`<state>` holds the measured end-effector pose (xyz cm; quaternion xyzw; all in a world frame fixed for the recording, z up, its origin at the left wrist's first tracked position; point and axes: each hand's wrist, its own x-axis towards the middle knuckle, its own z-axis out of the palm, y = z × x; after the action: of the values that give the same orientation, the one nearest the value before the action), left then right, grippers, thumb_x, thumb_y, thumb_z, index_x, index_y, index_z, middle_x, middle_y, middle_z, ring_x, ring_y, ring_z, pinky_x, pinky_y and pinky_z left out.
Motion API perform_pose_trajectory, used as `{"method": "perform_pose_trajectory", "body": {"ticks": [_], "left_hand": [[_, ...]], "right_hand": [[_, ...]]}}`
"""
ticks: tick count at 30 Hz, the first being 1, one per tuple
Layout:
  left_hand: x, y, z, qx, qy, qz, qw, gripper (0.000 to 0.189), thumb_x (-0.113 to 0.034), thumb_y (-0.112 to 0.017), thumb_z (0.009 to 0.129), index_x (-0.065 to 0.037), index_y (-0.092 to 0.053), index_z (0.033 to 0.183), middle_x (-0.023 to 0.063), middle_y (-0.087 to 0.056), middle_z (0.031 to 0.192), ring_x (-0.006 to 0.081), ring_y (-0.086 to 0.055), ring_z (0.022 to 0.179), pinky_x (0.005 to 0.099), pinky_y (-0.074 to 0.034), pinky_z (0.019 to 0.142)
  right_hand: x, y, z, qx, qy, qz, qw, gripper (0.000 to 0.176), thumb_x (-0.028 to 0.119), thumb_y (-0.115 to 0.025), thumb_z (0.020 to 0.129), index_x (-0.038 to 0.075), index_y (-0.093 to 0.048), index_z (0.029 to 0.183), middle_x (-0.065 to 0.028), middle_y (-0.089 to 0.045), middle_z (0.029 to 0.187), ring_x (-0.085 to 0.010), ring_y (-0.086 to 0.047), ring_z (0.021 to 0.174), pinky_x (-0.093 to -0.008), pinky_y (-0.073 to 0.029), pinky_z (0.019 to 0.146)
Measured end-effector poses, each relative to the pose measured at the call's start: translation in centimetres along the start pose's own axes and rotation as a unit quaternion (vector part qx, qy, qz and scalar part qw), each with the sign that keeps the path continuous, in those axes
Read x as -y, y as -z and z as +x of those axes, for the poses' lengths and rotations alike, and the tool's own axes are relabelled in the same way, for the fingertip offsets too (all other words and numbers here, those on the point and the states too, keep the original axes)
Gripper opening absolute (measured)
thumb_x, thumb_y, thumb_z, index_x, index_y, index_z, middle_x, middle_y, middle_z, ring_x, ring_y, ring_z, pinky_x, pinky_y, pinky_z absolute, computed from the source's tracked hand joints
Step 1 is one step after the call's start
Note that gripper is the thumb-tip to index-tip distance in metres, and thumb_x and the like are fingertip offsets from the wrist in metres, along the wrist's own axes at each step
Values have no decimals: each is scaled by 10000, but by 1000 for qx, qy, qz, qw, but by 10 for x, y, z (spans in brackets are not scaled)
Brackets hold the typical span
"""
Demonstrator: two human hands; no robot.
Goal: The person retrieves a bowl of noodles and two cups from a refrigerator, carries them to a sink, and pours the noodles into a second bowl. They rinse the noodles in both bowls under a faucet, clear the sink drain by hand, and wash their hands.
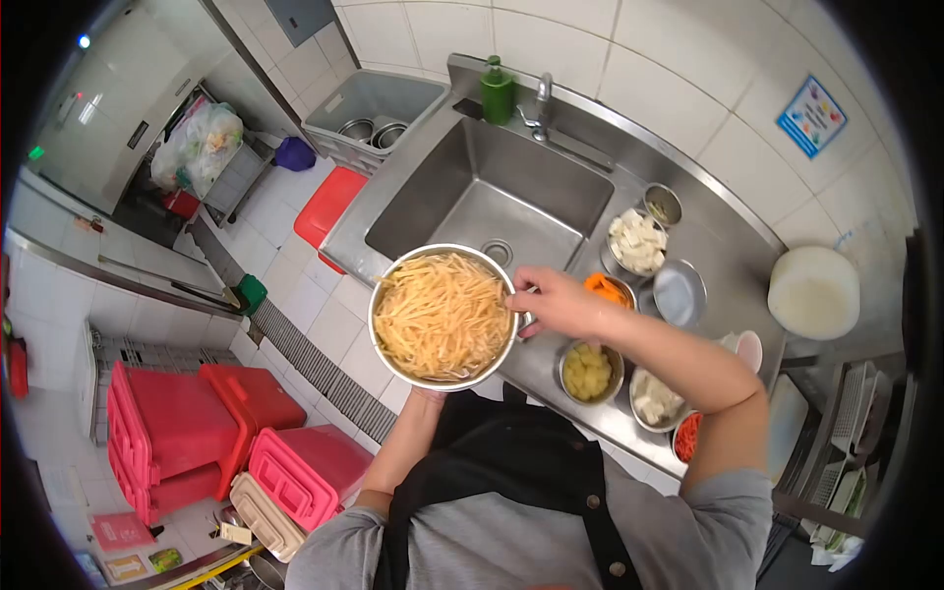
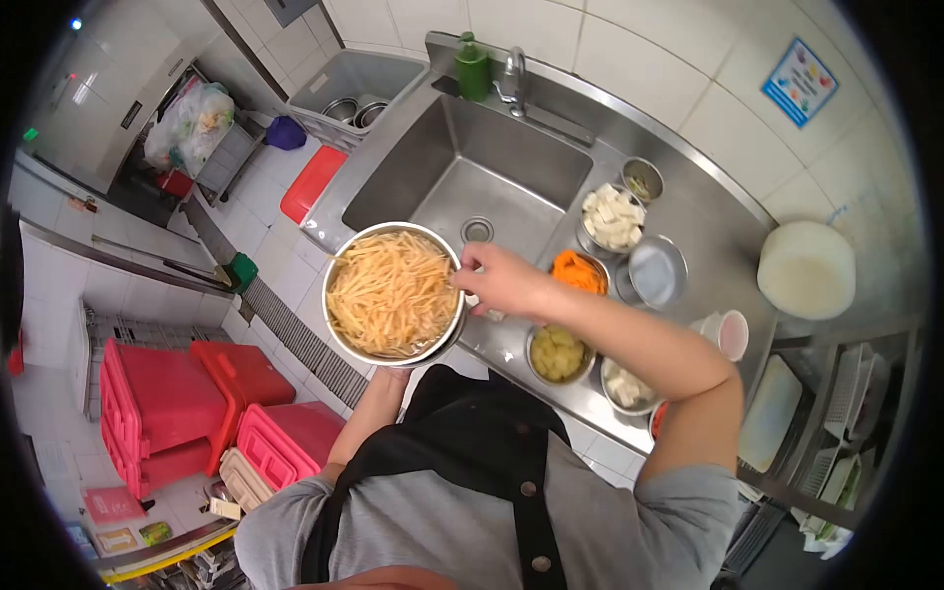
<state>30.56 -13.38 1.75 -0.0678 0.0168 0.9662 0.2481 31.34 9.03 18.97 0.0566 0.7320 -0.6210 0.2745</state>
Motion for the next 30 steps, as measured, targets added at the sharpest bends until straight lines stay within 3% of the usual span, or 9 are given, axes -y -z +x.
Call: {"method": "perform_pose_trajectory", "body": {"ticks": [4, 8, 11, 15, 19, 26, 30], "left_hand": [[-65, -3, 64, -3, 38, 7, 999, 617, -504, -388, 976, -101, -388, 1443, 151, -415, 1466, 357, -420, 1326, 534, -373, 1089], [-129, -7, 141, -2, 116, 16, 993, 615, -502, -390, 977, -102, -388, 1444, 148, -418, 1463, 354, -421, 1324, 530, -373, 1089], [-174, -14, 198, 1, 176, 12, 984, 614, -501, -390, 978, -103, -388, 1445, 147, -420, 1462, 352, -423, 1322, 527, -373, 1089], [-227, -17, 263, -2, 228, 13, 974, 612, -500, -392, 978, -104, -387, 1446, 144, -422, 1460, 350, -424, 1320, 523, -373, 1090], [-260, -21, 318, -4, 267, 26, 963, 611, -498, -393, 979, -105, -387, 1447, 142, -425, 1457, 347, -426, 1318, 518, -373, 1090], [-257, -51, 375, 30, 324, 31, 945, 642, -530, -412, 964, -115, -380, 1454, 132, -418, 1465, 332, -420, 1326, 499, -360, 1101], [-250, -35, 398, 22, 293, 58, 954, 628, -525, -421, 956, -129, -397, 1443, 111, -435, 1454, 326, -425, 1324, 499, -361, 1100]], "right_hand": [[56, 3, 85, -46, -108, 18, 993, 128, 68, -604, 833, -20, -629, 921, -105, -639, 877, -146, -637, 753, -280, -567, 634], [95, 0, 159, -123, -157, 59, 978, 41, -7, -617, 744, -31, -625, 712, -83, -606, 664, -166, -604, 547, -295, -515, 500], [114, -7, 210, -160, -154, 143, 964, 36, -19, -608, 743, -27, -626, 713, -83, -609, 676, -175, -618, 573, -308, -524, 511], [143, -13, 263, -232, -166, 214, 934, 29, -53, -598, 758, -47, -625, 767, -112, -631, 720, -202, -652, 610, -371, -598, 627], [166, -12, 301, -312, -136, 260, 904, 37, -58, -602, 759, -50, -628, 784, -109, -637, 740, -195, -649, 599, -369, -606, 605], [178, 13, 316, -363, -82, 319, 872, 56, -74, -602, 736, -27, -624, 758, -85, -615, 701, -160, -599, 540, -353, -602, 573], [204, 26, 295, -388, -45, 348, 852, 46, -57, -596, 741, -14, -608, 735, -68, -591, 688, -148, -584, 556, -360, -603, 606]]}}
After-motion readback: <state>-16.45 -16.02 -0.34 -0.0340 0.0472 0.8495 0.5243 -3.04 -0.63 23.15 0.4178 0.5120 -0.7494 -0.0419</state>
